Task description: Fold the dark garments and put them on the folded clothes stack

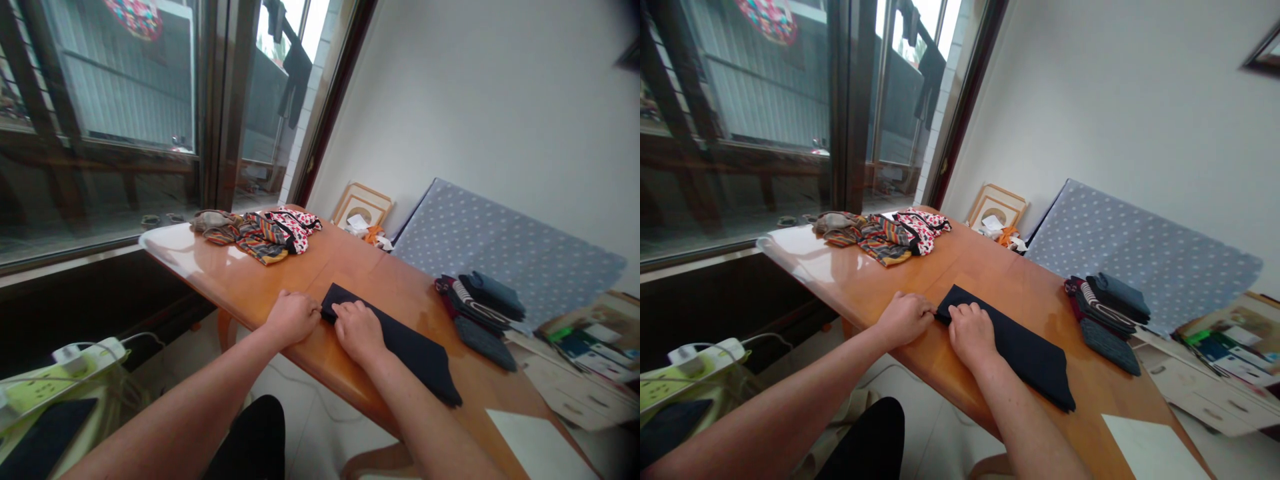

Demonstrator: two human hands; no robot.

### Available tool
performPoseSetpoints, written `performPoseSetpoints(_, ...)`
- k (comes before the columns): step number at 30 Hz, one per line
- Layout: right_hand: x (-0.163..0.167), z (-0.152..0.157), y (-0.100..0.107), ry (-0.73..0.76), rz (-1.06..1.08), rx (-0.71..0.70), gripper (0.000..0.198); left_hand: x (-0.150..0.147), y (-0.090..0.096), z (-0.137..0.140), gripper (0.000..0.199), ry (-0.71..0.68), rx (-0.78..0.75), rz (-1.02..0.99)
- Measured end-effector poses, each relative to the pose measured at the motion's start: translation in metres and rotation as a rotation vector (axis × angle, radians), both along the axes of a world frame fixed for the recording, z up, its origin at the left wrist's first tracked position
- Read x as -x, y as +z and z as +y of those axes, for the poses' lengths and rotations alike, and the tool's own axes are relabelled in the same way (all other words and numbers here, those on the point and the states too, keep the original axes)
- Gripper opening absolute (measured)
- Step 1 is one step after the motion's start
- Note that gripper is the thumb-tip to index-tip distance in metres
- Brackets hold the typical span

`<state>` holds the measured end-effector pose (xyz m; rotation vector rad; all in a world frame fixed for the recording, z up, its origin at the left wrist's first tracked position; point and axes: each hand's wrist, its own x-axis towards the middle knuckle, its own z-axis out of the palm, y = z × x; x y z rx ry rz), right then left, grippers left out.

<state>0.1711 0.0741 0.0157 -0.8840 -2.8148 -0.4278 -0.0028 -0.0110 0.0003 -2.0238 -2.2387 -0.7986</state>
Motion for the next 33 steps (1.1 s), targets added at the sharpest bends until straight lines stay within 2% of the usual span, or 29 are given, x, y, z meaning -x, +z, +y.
performPoseSetpoints(9, 0.008, -0.007, 0.004, -0.059, -0.009, 0.000, 0.039, -0.001, 0.006, -0.005, 0.024, 0.030, -0.033, -0.035)
performPoseSetpoints(14, 0.006, -0.012, 0.006, -0.038, 0.019, 0.039, 0.038, -0.004, 0.009, -0.009, 0.034, -0.139, -0.096, -0.010)
performPoseSetpoints(21, 0.005, 0.017, 0.006, -0.088, 0.184, 0.146, 0.043, -0.005, 0.009, -0.008, 0.025, -0.171, -0.079, 0.007)
performPoseSetpoints(26, 0.027, 0.042, -0.006, -0.037, 0.135, 0.215, 0.051, -0.006, 0.011, -0.009, 0.027, -0.170, -0.068, 0.031)
performPoseSetpoints(33, 0.037, 0.060, -0.031, -0.106, 0.024, 0.346, 0.064, -0.005, 0.009, -0.008, 0.029, -0.162, -0.065, 0.019)
